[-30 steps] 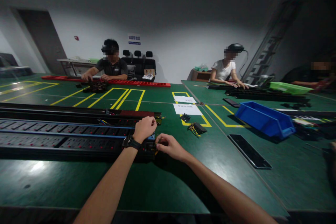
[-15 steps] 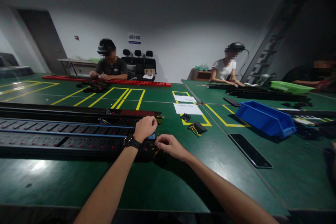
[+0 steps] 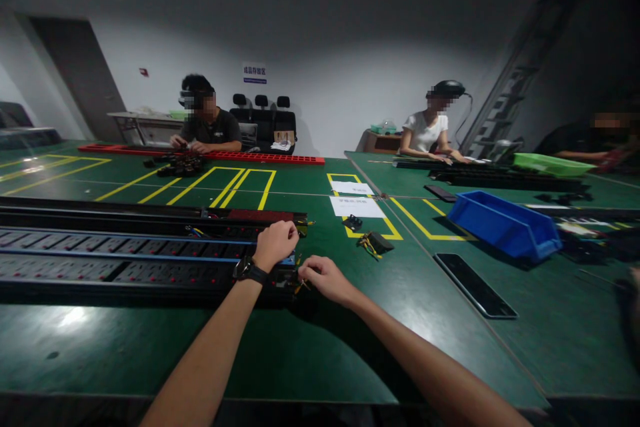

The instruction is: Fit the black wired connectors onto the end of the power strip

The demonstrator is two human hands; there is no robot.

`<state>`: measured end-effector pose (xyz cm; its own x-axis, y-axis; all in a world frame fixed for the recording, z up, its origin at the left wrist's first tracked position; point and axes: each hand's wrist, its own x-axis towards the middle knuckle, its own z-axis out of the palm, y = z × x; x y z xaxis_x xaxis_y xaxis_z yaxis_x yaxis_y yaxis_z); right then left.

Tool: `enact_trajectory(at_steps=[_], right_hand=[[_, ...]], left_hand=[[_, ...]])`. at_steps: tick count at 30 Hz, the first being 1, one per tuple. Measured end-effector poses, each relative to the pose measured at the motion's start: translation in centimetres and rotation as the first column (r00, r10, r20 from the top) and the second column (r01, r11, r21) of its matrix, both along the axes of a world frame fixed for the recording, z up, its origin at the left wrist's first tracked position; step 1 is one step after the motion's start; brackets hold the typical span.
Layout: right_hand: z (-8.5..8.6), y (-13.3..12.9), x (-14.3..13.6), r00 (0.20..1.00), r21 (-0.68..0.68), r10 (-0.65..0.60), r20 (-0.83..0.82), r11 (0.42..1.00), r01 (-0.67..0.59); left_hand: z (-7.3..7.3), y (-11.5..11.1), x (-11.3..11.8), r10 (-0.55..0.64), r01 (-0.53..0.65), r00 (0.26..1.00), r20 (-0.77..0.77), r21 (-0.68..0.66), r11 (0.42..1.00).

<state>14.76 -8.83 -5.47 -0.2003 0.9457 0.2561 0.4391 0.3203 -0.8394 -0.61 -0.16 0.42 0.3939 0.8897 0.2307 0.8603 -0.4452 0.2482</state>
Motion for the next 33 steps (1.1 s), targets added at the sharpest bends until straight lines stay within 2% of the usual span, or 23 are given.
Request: enact_trajectory(at_steps=[11, 22, 33], right_hand=[[-0.01, -0.05, -0.27, 0.996, 0.041, 0.048, 0.081, 0.998, -0.051], [0.11, -0.19, -0.13, 0.996, 0.027, 0.073, 0.055, 0.997, -0.075], [0.35, -0.41, -0.09, 0.992, 0.035, 0.080, 0.098, 0.996, -0.083]], left_hand=[[-0.03, 0.00, -0.05, -0.003, 0.003, 1.000, 0.009, -0.010, 1.000], [-0.17, 0.10, -0.04, -0.004, 0.004, 1.000, 0.009, -0.010, 1.000], [-0.10, 0.10, 0.00, -0.002, 0.003, 1.000, 0.002, -0.013, 1.000]])
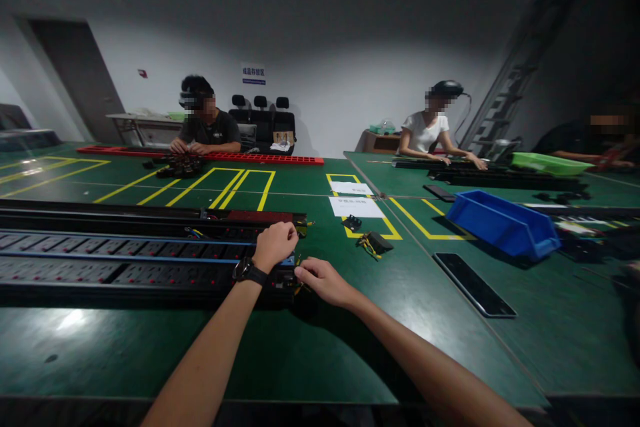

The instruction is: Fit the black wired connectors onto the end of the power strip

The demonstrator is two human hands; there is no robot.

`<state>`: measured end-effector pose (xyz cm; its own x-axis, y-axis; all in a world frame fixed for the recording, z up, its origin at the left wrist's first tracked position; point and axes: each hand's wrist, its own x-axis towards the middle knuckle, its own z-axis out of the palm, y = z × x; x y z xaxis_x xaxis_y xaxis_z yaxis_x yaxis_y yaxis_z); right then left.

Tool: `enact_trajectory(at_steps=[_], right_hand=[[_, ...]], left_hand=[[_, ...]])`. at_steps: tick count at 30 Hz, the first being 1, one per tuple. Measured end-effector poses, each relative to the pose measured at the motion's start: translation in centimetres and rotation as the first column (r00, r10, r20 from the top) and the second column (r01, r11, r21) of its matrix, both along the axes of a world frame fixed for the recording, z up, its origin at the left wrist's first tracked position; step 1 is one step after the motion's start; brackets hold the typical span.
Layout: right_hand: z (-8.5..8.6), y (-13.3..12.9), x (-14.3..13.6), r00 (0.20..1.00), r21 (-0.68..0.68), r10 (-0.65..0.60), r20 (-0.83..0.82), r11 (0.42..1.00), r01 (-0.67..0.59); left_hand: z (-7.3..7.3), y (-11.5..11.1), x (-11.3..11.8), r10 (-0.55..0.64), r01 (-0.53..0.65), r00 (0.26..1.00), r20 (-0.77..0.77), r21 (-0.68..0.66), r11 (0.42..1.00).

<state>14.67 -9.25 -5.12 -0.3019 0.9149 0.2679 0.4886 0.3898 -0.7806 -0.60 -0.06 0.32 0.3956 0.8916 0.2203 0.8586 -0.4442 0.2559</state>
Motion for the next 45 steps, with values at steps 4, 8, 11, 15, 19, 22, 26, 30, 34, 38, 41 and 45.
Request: enact_trajectory(at_steps=[4, 8, 11, 15, 19, 22, 26, 30, 34, 38, 41, 45], right_hand=[[0.07, -0.05, 0.01, 1.000, -0.011, -0.002, -0.005, 1.000, 0.002], [0.07, -0.09, 0.02, 1.000, -0.018, -0.007, -0.007, 1.000, 0.007], [0.12, -0.15, 0.02, 1.000, -0.024, -0.017, -0.005, 1.000, 0.017], [0.17, -0.22, 0.02, 1.000, -0.048, -0.014, -0.013, 0.999, 0.014], [0.11, -0.20, 0.06, 1.000, -0.035, -0.007, -0.016, 0.999, 0.006], [0.08, -0.17, 0.06, 1.000, -0.024, -0.004, -0.017, 1.000, 0.004], [0.06, -0.15, 0.04, 1.000, -0.018, -0.011, -0.012, 1.000, 0.011], [0.09, -0.19, 0.01, 1.000, -0.017, -0.016, -0.005, 1.000, 0.016], [0.13, -0.21, 0.02, 1.000, -0.018, -0.009, -0.015, 1.000, 0.009], [0.12, -0.23, 0.07, 1.000, -0.015, -0.007, -0.015, 1.000, 0.006], [0.14, -0.30, 0.09, 1.000, -0.015, -0.004, -0.017, 1.000, 0.004], [0.17, -0.35, 0.07, 1.000, -0.018, -0.007, -0.015, 1.000, 0.007]], left_hand=[[0.03, -0.02, 0.02, 0.001, -0.001, 1.000, -0.005, -0.002, 1.000], [0.13, -0.09, 0.02, -0.001, 0.001, 1.000, -0.003, -0.002, 1.000], [0.26, -0.15, 0.02, -0.003, 0.003, 1.000, -0.006, -0.007, 1.000], [0.38, -0.22, 0.02, 0.004, -0.004, 1.000, -0.016, -0.015, 1.000], [0.30, -0.19, 0.01, 0.002, -0.002, 1.000, -0.012, -0.009, 1.000], [0.19, -0.12, -0.01, 0.001, -0.001, 1.000, -0.015, -0.012, 1.000], [0.10, -0.05, -0.04, -0.010, 0.010, 1.000, -0.011, 0.001, 1.000], [0.12, -0.04, -0.05, -0.013, 0.013, 1.000, -0.010, 0.002, 1.000], [0.23, -0.07, -0.05, -0.015, 0.015, 1.000, -0.008, -0.001, 1.000], [0.34, -0.16, -0.02, -0.005, 0.005, 1.000, -0.016, -0.014, 1.000], [0.34, -0.18, -0.01, -0.004, 0.003, 1.000, -0.019, -0.014, 1.000], [0.22, -0.11, -0.04, -0.007, 0.007, 1.000, -0.019, -0.001, 1.000]])
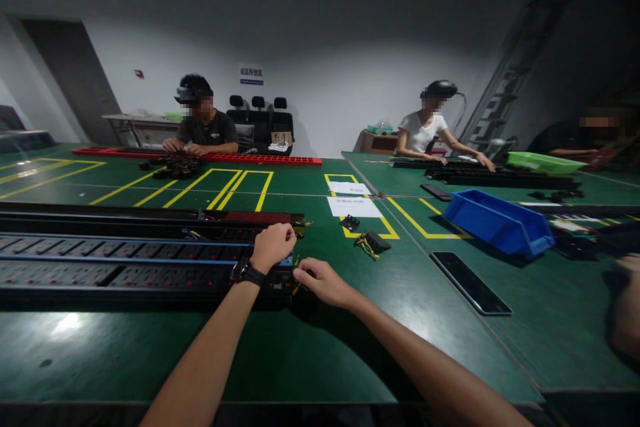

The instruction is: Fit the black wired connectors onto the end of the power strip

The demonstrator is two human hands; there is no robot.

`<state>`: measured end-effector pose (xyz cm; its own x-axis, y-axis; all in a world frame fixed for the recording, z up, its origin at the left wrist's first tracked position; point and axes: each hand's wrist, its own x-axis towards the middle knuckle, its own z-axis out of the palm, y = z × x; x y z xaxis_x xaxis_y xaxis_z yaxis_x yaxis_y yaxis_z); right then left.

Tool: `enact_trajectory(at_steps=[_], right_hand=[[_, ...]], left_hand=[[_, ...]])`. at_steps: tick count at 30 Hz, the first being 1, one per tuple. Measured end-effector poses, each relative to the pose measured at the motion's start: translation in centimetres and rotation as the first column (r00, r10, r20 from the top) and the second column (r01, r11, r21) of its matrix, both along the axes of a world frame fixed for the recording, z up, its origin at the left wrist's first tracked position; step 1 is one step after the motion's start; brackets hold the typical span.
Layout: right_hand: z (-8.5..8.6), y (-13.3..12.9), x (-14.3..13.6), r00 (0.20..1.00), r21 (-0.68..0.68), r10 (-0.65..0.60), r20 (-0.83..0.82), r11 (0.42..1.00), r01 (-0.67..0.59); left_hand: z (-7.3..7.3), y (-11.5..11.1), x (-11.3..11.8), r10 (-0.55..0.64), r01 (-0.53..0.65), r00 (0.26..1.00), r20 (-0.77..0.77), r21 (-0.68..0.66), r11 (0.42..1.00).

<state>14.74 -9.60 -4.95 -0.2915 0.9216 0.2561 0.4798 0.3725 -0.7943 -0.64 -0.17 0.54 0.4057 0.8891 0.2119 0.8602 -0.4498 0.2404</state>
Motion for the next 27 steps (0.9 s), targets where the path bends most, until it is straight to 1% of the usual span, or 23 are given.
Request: enact_trajectory(at_steps=[16, 27], right_hand=[[-0.41, 0.23, 0.07, 0.999, 0.030, -0.020, 0.032, 0.999, 0.019], [-0.20, 0.16, -0.03, 0.999, 0.043, -0.014, 0.033, 0.999, 0.013]], left_hand=[[0.14, -0.11, 0.03, 0.007, -0.007, 1.000, 0.007, -0.012, 1.000], [-0.21, 0.14, -0.08, -0.006, 0.005, 1.000, 0.019, 0.010, 1.000]])
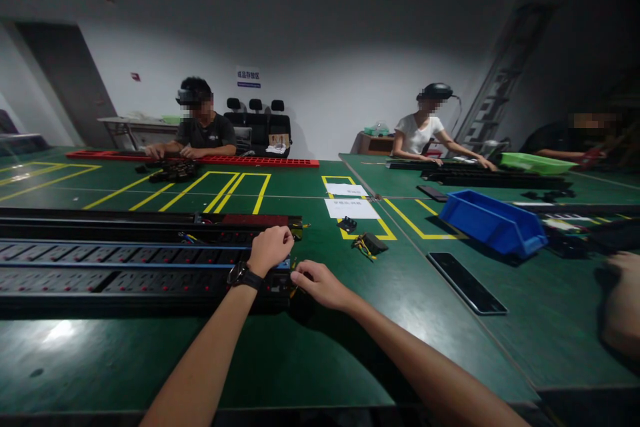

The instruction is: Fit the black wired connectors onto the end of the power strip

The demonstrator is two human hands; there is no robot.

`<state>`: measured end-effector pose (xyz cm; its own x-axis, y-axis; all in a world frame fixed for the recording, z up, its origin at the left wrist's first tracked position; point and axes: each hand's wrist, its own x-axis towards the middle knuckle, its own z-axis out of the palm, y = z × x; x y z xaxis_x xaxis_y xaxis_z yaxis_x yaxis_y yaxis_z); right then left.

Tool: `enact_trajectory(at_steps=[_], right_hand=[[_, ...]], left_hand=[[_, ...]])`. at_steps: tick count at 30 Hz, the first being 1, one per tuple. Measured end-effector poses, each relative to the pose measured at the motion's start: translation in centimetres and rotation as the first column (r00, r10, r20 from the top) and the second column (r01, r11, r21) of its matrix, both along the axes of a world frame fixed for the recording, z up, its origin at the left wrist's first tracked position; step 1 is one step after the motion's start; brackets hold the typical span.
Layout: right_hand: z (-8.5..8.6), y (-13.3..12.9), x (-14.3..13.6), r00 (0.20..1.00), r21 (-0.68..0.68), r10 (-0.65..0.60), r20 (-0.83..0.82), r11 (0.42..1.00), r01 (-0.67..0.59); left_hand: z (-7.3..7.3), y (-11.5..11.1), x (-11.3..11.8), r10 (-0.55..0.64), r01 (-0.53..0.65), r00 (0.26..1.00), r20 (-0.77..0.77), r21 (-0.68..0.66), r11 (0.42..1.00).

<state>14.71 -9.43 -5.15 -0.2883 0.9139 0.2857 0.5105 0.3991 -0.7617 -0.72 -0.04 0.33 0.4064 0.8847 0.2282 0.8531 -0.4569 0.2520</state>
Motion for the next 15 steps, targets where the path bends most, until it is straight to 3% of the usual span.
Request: enact_trajectory(at_steps=[15], right_hand=[[-0.15, 0.13, 0.04, 1.000, -0.003, 0.003, 0.000, 1.000, -0.003]], left_hand=[[0.11, -0.07, 0.11, 0.014, -0.014, 1.000, -0.020, -0.008, 1.000]])
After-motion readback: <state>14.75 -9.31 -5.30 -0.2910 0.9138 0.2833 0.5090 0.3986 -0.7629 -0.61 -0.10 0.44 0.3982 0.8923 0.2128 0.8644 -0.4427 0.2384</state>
